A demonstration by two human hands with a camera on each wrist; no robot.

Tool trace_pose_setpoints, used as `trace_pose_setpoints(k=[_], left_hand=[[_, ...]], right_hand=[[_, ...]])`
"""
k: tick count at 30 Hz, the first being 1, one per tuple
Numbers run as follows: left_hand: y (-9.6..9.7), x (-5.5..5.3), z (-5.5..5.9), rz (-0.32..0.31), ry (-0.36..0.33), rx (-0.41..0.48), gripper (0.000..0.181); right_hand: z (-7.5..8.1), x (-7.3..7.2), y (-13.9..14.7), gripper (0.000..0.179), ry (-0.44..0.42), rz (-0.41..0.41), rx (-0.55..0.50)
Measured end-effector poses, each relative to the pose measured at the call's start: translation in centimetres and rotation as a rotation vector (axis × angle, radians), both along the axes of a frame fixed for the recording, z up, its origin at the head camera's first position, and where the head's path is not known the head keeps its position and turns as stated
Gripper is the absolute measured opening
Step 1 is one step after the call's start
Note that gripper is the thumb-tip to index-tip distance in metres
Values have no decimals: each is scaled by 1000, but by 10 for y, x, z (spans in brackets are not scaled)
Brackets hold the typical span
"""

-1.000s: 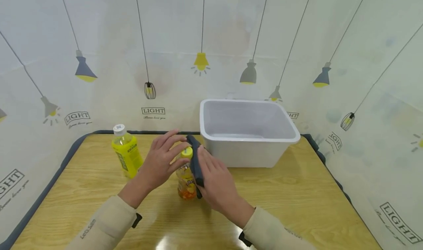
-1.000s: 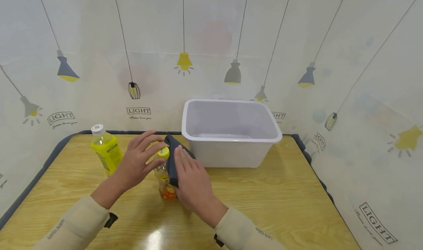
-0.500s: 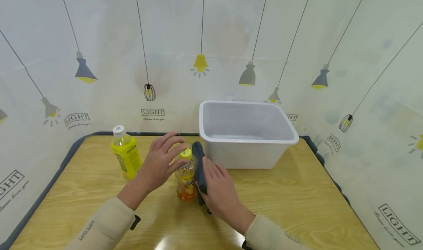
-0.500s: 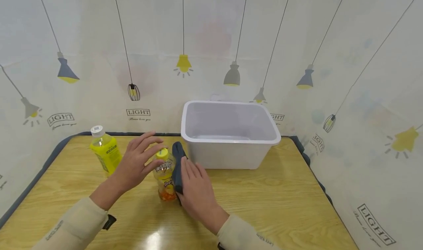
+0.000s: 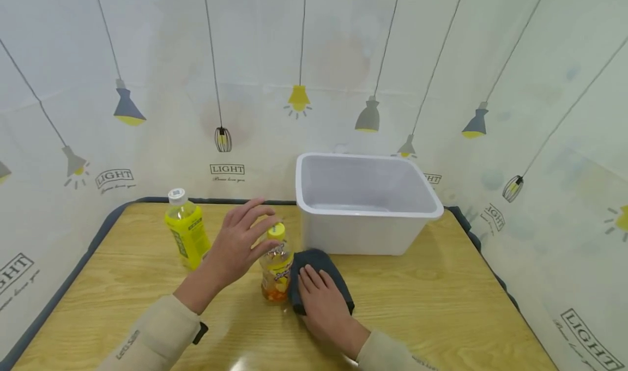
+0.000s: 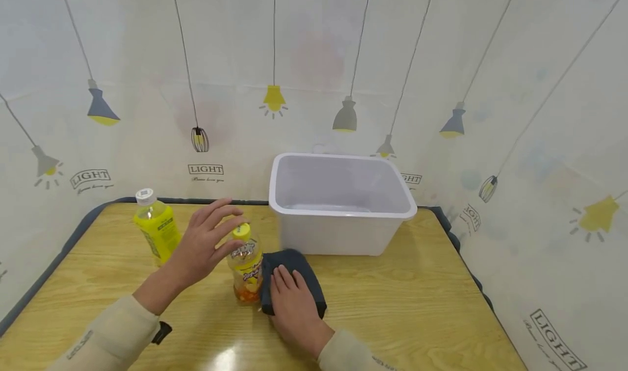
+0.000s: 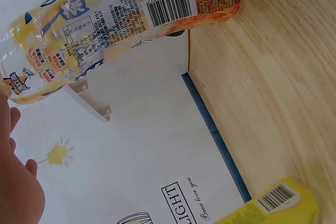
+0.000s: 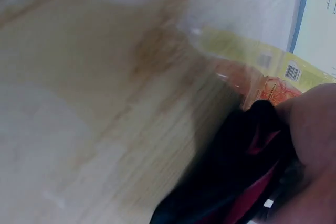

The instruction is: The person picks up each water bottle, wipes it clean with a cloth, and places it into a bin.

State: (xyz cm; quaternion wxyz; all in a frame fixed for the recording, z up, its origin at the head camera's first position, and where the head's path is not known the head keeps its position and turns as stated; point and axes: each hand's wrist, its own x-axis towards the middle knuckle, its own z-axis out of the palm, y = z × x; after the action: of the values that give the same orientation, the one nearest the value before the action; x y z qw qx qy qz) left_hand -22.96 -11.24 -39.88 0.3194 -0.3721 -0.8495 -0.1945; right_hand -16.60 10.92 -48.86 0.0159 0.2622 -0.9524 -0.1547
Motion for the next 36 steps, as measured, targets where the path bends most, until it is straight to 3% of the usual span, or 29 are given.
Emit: trace_pose_setpoints(k=[4, 8, 15, 20, 24, 28, 36], left_hand=[[1, -1, 0, -2, 7, -2, 49], [1, -1, 1, 2, 12, -4, 51], [-1, -2, 1, -12, 47, -14, 50], [-2, -2, 5, -27, 51, -22, 47], [-1, -1, 8, -22, 4, -24, 39], [0, 0, 11, -16, -49, -11, 37], [2, 2, 15, -26, -86, 1, 39]], right_hand=[[-5, 1, 2, 61, 42, 16, 48], [-4, -1, 3, 63, 23, 3, 46], [1, -3, 7, 65, -99, -91, -184], [11, -3, 11, 61, -48, -90, -350], [19, -6, 12, 58, -33, -101, -457], [24, -9, 13, 56, -28, -120, -534], [33, -10, 17, 53, 43, -88, -664]])
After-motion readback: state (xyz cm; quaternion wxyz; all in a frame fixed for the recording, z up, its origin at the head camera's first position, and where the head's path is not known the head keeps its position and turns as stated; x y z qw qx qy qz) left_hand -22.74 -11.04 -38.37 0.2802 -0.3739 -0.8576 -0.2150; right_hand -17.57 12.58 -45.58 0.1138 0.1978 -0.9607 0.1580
